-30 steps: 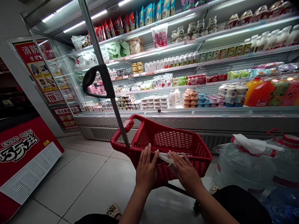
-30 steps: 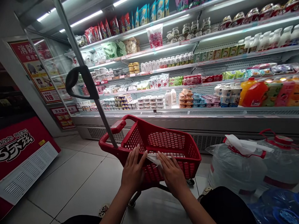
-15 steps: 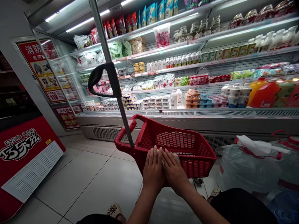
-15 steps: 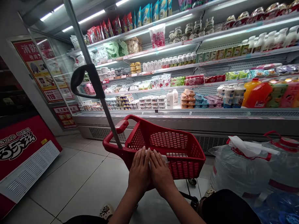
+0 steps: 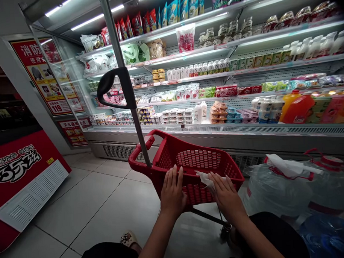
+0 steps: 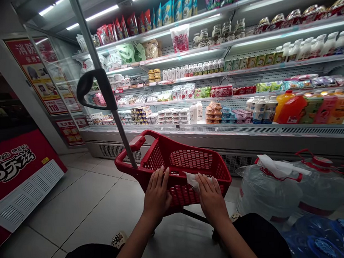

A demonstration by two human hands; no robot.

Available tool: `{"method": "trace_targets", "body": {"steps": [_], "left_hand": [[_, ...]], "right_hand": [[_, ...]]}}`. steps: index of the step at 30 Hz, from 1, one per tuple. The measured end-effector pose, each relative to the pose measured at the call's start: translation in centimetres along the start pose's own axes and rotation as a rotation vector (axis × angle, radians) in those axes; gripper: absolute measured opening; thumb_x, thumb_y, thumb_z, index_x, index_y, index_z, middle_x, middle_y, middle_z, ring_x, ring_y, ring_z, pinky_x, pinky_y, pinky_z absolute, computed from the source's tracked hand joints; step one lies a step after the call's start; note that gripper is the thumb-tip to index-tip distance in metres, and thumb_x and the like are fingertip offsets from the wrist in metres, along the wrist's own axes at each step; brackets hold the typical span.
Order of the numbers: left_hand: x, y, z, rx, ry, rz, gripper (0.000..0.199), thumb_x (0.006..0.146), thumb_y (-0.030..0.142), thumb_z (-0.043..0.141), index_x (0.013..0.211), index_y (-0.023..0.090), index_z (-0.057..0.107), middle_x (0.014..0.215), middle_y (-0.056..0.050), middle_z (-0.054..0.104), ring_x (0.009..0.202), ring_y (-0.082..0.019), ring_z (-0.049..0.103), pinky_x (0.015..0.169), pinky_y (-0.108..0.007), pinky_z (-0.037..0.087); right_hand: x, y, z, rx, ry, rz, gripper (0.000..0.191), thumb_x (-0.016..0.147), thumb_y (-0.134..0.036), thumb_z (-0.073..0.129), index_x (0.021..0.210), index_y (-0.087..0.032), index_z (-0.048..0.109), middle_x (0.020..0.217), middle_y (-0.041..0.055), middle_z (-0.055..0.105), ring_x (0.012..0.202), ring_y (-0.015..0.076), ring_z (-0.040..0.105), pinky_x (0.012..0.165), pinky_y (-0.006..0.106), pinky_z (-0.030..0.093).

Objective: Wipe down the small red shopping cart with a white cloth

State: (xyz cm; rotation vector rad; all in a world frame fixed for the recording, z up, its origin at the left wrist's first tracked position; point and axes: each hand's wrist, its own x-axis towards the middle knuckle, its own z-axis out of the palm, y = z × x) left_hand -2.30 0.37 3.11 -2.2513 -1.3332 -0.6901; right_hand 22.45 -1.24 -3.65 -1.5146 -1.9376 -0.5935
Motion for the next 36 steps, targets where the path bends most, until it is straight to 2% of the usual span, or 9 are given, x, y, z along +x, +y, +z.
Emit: {"method": "trace_targets", "body": {"steps": [4,9,12,16,20,23,30,33,36], "left_hand": [[0.3,0.5,0.1,-0.010,0.001,-0.011,0.099,0.077,0.015,0.061,0.167,0.018,0.020,0.171,-0.013,0.028,0.158,-0.033,0.027,0.128,-0.050,0.028],[0.3,0.1,0.4,0.005,0.027,0.014,0.086,0.089,0.025,0.056,0.166,0.010,0.019,0.169,-0.016,0.033,0.158,-0.031,0.028,0.128,-0.051,0.029],[0.1,-0.4,0.4,0.026,0.020,0.022,0.085,0.088,0.019,0.054,0.166,0.014,0.021,0.169,-0.014,0.034,0.157,-0.030,0.029,0.128,-0.050,0.028],[-0.2,-0.7,0.3,0.036,0.006,0.009,0.094,0.080,0.016,0.060,0.166,0.017,0.022,0.170,-0.013,0.033,0.157,-0.031,0.029,0.129,-0.049,0.028],[-0.3,-0.6,0.4,0.028,0.011,0.019,0.091,0.078,0.020,0.068,0.163,0.024,0.034,0.171,-0.012,0.029,0.156,-0.036,0.030,0.127,-0.053,0.029],[-0.3,-0.4,0.6,0.010,0.010,0.027,0.090,0.076,0.019,0.069,0.160,0.025,0.039,0.172,-0.014,0.025,0.156,-0.039,0.029,0.127,-0.056,0.029],[-0.1,-0.4,0.7,-0.025,0.005,0.018,0.087,0.078,0.017,0.065,0.160,0.022,0.038,0.173,-0.013,0.024,0.158,-0.036,0.026,0.127,-0.055,0.029],[-0.3,-0.9,0.5,-0.009,-0.009,0.040,0.087,0.078,0.014,0.063,0.161,0.021,0.037,0.171,-0.014,0.027,0.157,-0.035,0.027,0.127,-0.054,0.029],[-0.4,-1.4,0.2,0.002,-0.017,0.053,0.090,0.078,0.010,0.062,0.162,0.023,0.035,0.172,-0.014,0.027,0.157,-0.035,0.027,0.127,-0.055,0.030]], "right_hand": [[3.4,-4.7,0.6,0.094,-0.033,-0.086,0.057,0.109,-0.029,0.033,0.166,-0.019,0.028,0.159,0.0095,0.049,0.148,0.0260,0.045,0.125,0.052,0.031],[6.7,-9.9,1.4,0.206,-0.022,-0.165,0.066,0.102,-0.013,0.033,0.166,-0.009,0.020,0.160,0.0148,0.048,0.150,0.0233,0.042,0.123,0.045,0.037],[6.0,-8.9,1.1,0.177,-0.014,-0.199,0.066,0.102,-0.013,0.035,0.167,-0.012,0.020,0.162,0.0120,0.046,0.151,0.0227,0.040,0.127,0.047,0.031],[3.0,-4.2,0.3,0.086,-0.024,-0.168,0.063,0.105,-0.015,0.032,0.167,-0.017,0.020,0.163,0.0074,0.045,0.149,0.0211,0.043,0.130,0.048,0.023],[0.6,-0.5,-0.2,0.003,-0.011,-0.077,0.060,0.109,-0.026,0.031,0.167,-0.018,0.020,0.160,0.0095,0.049,0.147,0.0243,0.047,0.128,0.051,0.025],[0.9,-1.1,-0.1,-0.012,0.001,-0.028,0.059,0.109,-0.028,0.034,0.166,-0.018,0.024,0.157,0.0104,0.052,0.144,0.0270,0.050,0.127,0.053,0.025],[5.1,-7.7,0.4,0.083,-0.020,-0.139,0.061,0.105,-0.019,0.036,0.166,-0.018,0.027,0.160,0.0090,0.049,0.146,0.0266,0.047,0.127,0.051,0.027],[4.7,-7.1,0.3,0.095,-0.051,-0.166,0.060,0.107,-0.019,0.034,0.166,-0.018,0.025,0.162,0.0072,0.046,0.147,0.0249,0.046,0.128,0.050,0.025],[2.9,-4.0,0.1,0.068,-0.056,-0.149,0.058,0.109,-0.023,0.033,0.166,-0.021,0.025,0.162,0.0062,0.047,0.147,0.0247,0.046,0.128,0.050,0.024]]}}
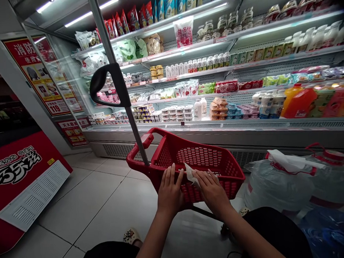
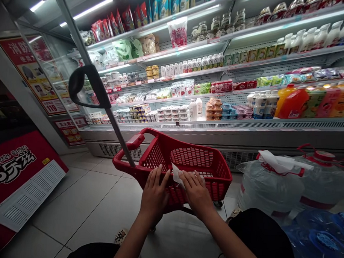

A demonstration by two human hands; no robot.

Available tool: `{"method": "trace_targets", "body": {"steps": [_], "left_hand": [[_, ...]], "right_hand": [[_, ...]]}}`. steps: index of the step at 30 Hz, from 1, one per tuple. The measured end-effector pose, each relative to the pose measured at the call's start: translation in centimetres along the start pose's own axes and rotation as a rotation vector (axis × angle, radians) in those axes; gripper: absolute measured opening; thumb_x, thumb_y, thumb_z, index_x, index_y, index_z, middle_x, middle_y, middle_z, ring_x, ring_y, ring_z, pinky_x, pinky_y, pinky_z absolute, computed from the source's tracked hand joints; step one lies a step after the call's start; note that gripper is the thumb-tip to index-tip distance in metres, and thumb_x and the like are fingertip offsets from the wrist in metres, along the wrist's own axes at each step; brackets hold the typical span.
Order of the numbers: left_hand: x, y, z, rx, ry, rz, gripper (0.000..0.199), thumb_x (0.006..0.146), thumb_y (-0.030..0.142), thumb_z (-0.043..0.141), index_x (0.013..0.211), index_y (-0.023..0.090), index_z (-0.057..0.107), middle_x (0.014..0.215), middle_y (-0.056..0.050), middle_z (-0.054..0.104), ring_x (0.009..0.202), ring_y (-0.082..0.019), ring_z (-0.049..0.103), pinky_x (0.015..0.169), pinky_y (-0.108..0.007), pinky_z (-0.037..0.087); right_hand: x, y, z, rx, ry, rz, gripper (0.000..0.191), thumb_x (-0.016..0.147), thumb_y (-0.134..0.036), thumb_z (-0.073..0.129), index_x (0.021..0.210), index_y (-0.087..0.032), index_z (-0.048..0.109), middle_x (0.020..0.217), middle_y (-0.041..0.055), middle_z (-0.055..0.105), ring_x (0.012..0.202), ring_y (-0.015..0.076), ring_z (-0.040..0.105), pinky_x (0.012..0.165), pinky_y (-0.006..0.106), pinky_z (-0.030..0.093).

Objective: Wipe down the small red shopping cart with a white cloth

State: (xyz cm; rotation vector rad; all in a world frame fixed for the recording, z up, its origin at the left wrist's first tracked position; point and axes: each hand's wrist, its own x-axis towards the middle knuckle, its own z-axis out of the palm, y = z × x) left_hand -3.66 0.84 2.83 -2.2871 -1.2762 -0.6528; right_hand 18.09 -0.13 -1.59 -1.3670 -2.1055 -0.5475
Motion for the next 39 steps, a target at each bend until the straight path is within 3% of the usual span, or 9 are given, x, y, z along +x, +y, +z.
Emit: {"method": "trace_targets", "body": {"steps": [4,7,13,17,22,26,30,35,39], "left_hand": [[-0.1,-0.2,-0.1,-0.011,0.003,-0.011,0.091,0.077,0.011,0.064,0.162,0.024,0.035,0.172,-0.013,0.024,0.158,-0.036,0.026,0.127,-0.055,0.031],[-0.1,0.1,-0.1,-0.023,0.018,-0.016,0.091,0.076,0.013,0.067,0.161,0.023,0.036,0.173,-0.013,0.023,0.158,-0.037,0.025,0.127,-0.056,0.030],[0.0,0.6,0.0,-0.040,0.012,-0.025,0.093,0.075,0.016,0.068,0.162,0.023,0.036,0.174,-0.012,0.019,0.159,-0.039,0.022,0.127,-0.058,0.029],[-0.1,-0.1,0.0,-0.026,0.001,-0.005,0.094,0.075,0.014,0.066,0.163,0.025,0.033,0.174,-0.010,0.021,0.159,-0.037,0.023,0.127,-0.056,0.029],[-0.2,-1.0,-0.2,-0.031,-0.002,0.006,0.095,0.075,0.010,0.065,0.163,0.027,0.033,0.173,-0.009,0.022,0.158,-0.034,0.026,0.127,-0.054,0.030],[-0.3,-0.7,-0.1,-0.040,0.011,-0.020,0.093,0.077,0.010,0.065,0.162,0.027,0.035,0.173,-0.009,0.023,0.158,-0.035,0.026,0.127,-0.054,0.031],[-0.2,-0.1,-0.1,-0.062,0.028,-0.038,0.092,0.076,0.014,0.067,0.162,0.027,0.036,0.174,-0.009,0.020,0.158,-0.037,0.023,0.127,-0.055,0.031],[-0.2,-0.1,-0.2,-0.078,0.004,-0.029,0.094,0.074,0.013,0.066,0.162,0.026,0.034,0.174,-0.009,0.019,0.159,-0.035,0.022,0.127,-0.055,0.030],[-0.3,-1.2,-0.4,-0.084,-0.002,-0.011,0.092,0.075,0.010,0.064,0.161,0.026,0.037,0.174,-0.008,0.022,0.159,-0.033,0.024,0.128,-0.053,0.029]], "right_hand": [[-3.2,4.1,-0.5,-0.047,0.019,0.028,0.059,0.110,-0.029,0.032,0.168,-0.023,0.019,0.156,0.0063,0.055,0.140,0.0244,0.054,0.129,0.052,0.022],[-4.0,5.0,-0.5,-0.064,0.023,0.082,0.058,0.110,-0.029,0.030,0.167,-0.023,0.021,0.152,0.0077,0.059,0.137,0.0258,0.057,0.128,0.055,0.023],[-1.4,0.7,1.0,-0.068,0.027,0.069,0.061,0.107,-0.031,0.041,0.166,-0.035,0.026,0.166,0.0082,0.040,0.147,0.0337,0.044,0.121,0.058,0.034],[-0.5,-0.4,0.7,-0.015,0.006,0.042,0.063,0.108,-0.030,0.037,0.168,-0.030,0.018,0.167,0.0069,0.038,0.149,0.0287,0.043,0.125,0.054,0.029],[-3.2,3.2,-0.9,-0.028,-0.017,0.049,0.061,0.110,-0.028,0.030,0.168,-0.028,0.012,0.163,0.0049,0.045,0.147,0.0224,0.047,0.129,0.052,0.018],[-5.4,5.7,-1.1,-0.053,-0.006,0.131,0.060,0.111,-0.032,0.026,0.169,-0.026,0.012,0.163,0.0060,0.045,0.148,0.0240,0.046,0.128,0.054,0.019],[-3.7,3.1,-0.2,0.008,-0.006,0.189,0.059,0.112,-0.037,0.025,0.168,-0.024,0.014,0.161,0.0077,0.048,0.148,0.0256,0.046,0.127,0.055,0.025],[1.4,-3.2,0.7,0.110,0.009,0.054,0.060,0.112,-0.030,0.027,0.169,-0.022,0.010,0.164,0.0068,0.042,0.152,0.0227,0.039,0.127,0.050,0.028],[1.9,-3.1,0.6,0.090,0.000,-0.023,0.062,0.110,-0.024,0.029,0.169,-0.023,0.009,0.166,0.0038,0.039,0.153,0.0204,0.038,0.129,0.047,0.022]]}}
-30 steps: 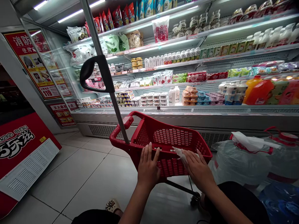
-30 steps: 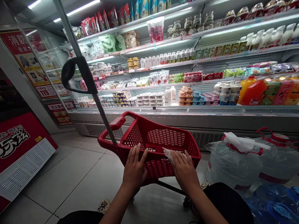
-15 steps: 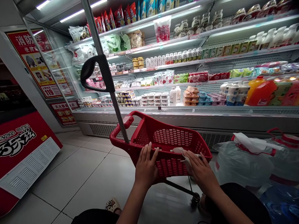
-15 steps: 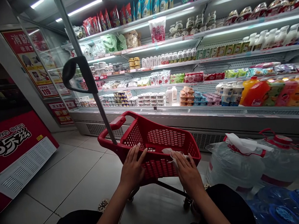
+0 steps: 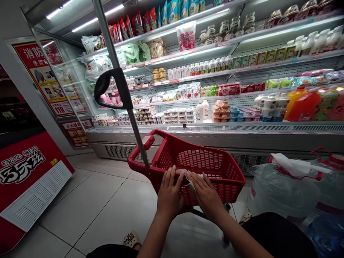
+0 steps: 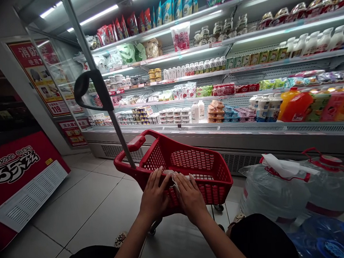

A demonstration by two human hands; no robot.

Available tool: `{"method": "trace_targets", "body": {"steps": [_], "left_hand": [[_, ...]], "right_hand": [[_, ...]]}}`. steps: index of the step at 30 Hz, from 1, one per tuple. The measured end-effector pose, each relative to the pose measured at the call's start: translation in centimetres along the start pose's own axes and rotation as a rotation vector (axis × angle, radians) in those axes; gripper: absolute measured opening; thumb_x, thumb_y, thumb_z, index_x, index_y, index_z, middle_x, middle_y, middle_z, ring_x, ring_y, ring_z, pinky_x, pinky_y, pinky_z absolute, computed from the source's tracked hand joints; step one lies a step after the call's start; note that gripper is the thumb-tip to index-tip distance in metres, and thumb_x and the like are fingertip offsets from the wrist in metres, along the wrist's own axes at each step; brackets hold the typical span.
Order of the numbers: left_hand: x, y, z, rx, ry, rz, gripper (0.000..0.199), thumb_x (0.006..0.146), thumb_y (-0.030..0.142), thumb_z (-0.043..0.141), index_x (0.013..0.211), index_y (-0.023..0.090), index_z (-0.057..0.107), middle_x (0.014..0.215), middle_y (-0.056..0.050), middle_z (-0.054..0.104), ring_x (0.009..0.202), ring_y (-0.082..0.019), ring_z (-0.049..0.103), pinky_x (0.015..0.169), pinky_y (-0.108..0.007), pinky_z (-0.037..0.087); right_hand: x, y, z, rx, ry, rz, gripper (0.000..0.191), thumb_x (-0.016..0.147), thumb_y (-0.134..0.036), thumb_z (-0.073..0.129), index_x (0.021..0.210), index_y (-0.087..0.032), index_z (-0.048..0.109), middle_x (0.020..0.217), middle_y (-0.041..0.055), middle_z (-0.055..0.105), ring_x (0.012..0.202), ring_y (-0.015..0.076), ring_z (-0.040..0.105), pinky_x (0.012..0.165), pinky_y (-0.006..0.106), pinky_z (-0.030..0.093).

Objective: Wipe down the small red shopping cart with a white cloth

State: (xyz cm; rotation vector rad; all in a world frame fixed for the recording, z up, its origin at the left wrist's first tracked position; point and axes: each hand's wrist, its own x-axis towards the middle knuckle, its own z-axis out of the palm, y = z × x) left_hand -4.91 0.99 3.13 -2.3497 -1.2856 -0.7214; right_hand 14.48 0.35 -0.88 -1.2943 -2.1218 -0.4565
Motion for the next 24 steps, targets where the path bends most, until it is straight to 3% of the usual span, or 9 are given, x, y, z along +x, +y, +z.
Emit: {"method": "trace_targets", "body": {"steps": [6,11,14,18,21,24], "left_hand": [[0.2,-2.0,-0.7,-0.006,0.005,-0.001,0.088,0.077,0.008,0.061,0.160,0.029,0.040,0.173,-0.006,0.025,0.159,-0.030,0.024,0.128,-0.052,0.030],[0.1,-0.6,-0.1,0.025,0.049,-0.110,0.086,0.078,0.012,0.065,0.159,0.023,0.040,0.174,-0.010,0.019,0.160,-0.031,0.020,0.130,-0.055,0.022],[-0.1,1.7,1.1,0.024,0.051,-0.115,0.091,0.077,0.014,0.065,0.162,0.018,0.033,0.174,-0.013,0.019,0.160,-0.033,0.019,0.130,-0.057,0.021],[-0.5,3.7,2.5,0.011,0.034,-0.115,0.097,0.076,0.015,0.068,0.164,0.024,0.030,0.175,-0.010,0.013,0.161,-0.039,0.010,0.128,-0.060,0.023],[-0.8,3.5,2.9,0.025,0.037,-0.111,0.089,0.083,0.021,0.067,0.164,0.024,0.030,0.175,-0.009,0.015,0.161,-0.039,0.008,0.129,-0.060,0.022],[-0.9,2.7,2.8,0.035,0.026,-0.090,0.085,0.087,0.026,0.065,0.164,0.021,0.029,0.175,-0.009,0.018,0.161,-0.037,0.009,0.130,-0.058,0.022]], "right_hand": [[-5.2,6.3,-1.7,-0.108,0.014,0.049,0.062,0.110,-0.026,0.032,0.168,-0.026,0.013,0.162,0.0029,0.047,0.145,0.0204,0.048,0.129,0.047,0.017],[-8.0,8.2,-1.6,-0.153,0.065,0.149,0.059,0.110,-0.031,0.030,0.168,-0.023,0.020,0.154,0.0061,0.056,0.141,0.0245,0.053,0.125,0.048,0.028],[-7.3,6.9,-0.7,-0.146,0.087,0.198,0.058,0.109,-0.034,0.034,0.165,-0.019,0.029,0.150,0.0090,0.060,0.139,0.0282,0.053,0.121,0.049,0.035],[-4.0,2.8,0.6,-0.080,0.057,0.137,0.055,0.109,-0.030,0.035,0.162,-0.018,0.035,0.152,0.0090,0.058,0.142,0.0273,0.050,0.123,0.049,0.033],[-1.2,-0.3,1.7,-0.034,0.048,0.086,0.056,0.107,-0.023,0.035,0.162,-0.014,0.033,0.158,0.0109,0.052,0.146,0.0270,0.046,0.125,0.049,0.032],[0.0,-1.5,2.2,-0.012,0.065,0.051,0.061,0.105,-0.021,0.037,0.165,-0.013,0.027,0.159,0.0121,0.051,0.146,0.0275,0.046,0.124,0.049,0.035]]}}
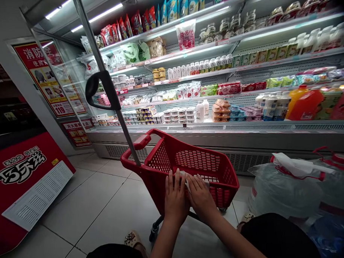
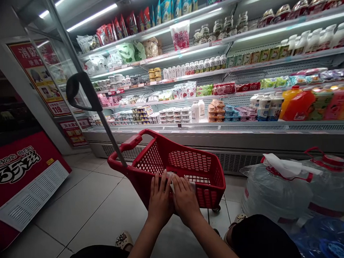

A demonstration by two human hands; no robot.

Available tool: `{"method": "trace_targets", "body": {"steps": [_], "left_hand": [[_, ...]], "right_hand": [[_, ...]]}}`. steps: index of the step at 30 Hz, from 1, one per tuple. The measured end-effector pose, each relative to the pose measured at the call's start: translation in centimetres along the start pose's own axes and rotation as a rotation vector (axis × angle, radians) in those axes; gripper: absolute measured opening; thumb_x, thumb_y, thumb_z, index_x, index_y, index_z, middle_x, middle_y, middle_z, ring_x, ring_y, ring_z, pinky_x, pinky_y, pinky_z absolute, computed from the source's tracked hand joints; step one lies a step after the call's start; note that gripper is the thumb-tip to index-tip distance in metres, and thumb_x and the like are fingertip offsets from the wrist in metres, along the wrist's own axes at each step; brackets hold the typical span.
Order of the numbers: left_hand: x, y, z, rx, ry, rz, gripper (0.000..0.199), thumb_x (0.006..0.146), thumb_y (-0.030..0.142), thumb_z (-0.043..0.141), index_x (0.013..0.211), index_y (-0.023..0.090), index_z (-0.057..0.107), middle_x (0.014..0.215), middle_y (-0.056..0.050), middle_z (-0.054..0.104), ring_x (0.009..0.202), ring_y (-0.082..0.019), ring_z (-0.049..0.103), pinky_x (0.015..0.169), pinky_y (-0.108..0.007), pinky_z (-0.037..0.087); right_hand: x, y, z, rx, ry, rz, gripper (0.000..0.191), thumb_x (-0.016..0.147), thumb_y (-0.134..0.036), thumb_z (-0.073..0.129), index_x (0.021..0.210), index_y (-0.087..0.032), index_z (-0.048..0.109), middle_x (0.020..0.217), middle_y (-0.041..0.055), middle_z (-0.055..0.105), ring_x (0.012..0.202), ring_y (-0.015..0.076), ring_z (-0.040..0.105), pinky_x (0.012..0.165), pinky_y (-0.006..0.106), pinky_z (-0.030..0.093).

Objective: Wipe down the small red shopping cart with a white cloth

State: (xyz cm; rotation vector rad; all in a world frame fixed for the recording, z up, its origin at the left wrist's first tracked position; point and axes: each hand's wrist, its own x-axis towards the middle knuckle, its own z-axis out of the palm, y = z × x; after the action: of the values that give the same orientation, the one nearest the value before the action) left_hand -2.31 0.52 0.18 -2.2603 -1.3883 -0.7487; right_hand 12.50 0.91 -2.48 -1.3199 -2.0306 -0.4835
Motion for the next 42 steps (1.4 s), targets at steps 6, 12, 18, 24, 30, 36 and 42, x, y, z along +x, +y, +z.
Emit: {"method": "trace_targets", "body": {"steps": [6,12,18,24,30,36,42], "left_hand": [[0.4,-0.7,-0.6,-0.009,-0.054,0.007,0.099,0.079,0.017,0.067,0.167,0.026,0.022,0.176,-0.007,0.008,0.161,-0.038,0.008,0.130,-0.060,0.019],[0.8,-1.3,-0.7,-0.028,-0.069,0.017,0.100,0.081,0.016,0.066,0.168,0.030,0.018,0.176,-0.003,0.005,0.162,-0.034,0.007,0.131,-0.056,0.017],[1.7,-1.5,-0.5,-0.057,-0.104,-0.035,0.098,0.080,0.026,0.071,0.166,0.023,0.024,0.176,-0.011,0.006,0.162,-0.035,0.007,0.131,-0.057,0.012],[0.7,1.3,0.2,-0.076,-0.106,-0.039,0.098,0.082,0.024,0.066,0.168,0.022,0.018,0.176,-0.011,0.007,0.162,-0.035,0.006,0.130,-0.058,0.016],[-0.3,1.7,1.1,-0.078,-0.097,-0.027,0.097,0.082,0.015,0.062,0.167,0.032,0.018,0.177,-0.006,0.002,0.161,-0.037,0.007,0.127,-0.061,0.024],[-0.2,-0.2,1.1,-0.039,-0.083,-0.034,0.101,0.079,0.013,0.064,0.167,0.033,0.019,0.177,-0.007,0.001,0.162,-0.035,0.008,0.128,-0.058,0.024],[-0.1,-1.2,1.3,-0.029,-0.067,-0.063,0.106,0.076,0.020,0.072,0.167,0.026,0.019,0.176,-0.012,0.000,0.161,-0.038,0.010,0.129,-0.058,0.020]], "right_hand": [[-2.5,4.0,-1.6,-0.022,-0.008,-0.056,0.064,0.106,-0.022,0.036,0.168,-0.021,0.019,0.159,0.0075,0.051,0.144,0.0254,0.050,0.123,0.048,0.037],[-6.6,9.5,-3.8,-0.112,0.009,-0.041,0.063,0.108,-0.024,0.033,0.169,-0.023,0.016,0.158,0.0056,0.052,0.141,0.0247,0.052,0.123,0.047,0.035],[-9.4,10.9,-3.6,-0.139,0.040,0.058,0.063,0.108,-0.027,0.032,0.169,-0.022,0.016,0.156,0.0080,0.054,0.142,0.0281,0.051,0.122,0.051,0.036],[-7.7,6.7,-2.8,-0.138,0.046,0.086,0.065,0.107,-0.026,0.034,0.169,-0.019,0.014,0.161,0.0097,0.048,0.145,0.0299,0.047,0.122,0.052,0.036],[-3.3,2.5,-1.7,-0.120,0.021,-0.029,0.072,0.104,-0.020,0.042,0.169,-0.016,0.011,0.162,0.0097,0.046,0.147,0.0266,0.044,0.125,0.049,0.032],[-1.8,1.7,-1.0,-0.079,0.000,-0.055,0.071,0.102,-0.016,0.043,0.168,-0.017,0.016,0.161,0.0084,0.048,0.145,0.0251,0.047,0.124,0.047,0.033],[-5.5,4.6,-3.2,-0.060,-0.029,-0.057,0.067,0.104,-0.017,0.038,0.168,-0.021,0.016,0.159,0.0057,0.051,0.143,0.0238,0.050,0.122,0.045,0.038]]}}
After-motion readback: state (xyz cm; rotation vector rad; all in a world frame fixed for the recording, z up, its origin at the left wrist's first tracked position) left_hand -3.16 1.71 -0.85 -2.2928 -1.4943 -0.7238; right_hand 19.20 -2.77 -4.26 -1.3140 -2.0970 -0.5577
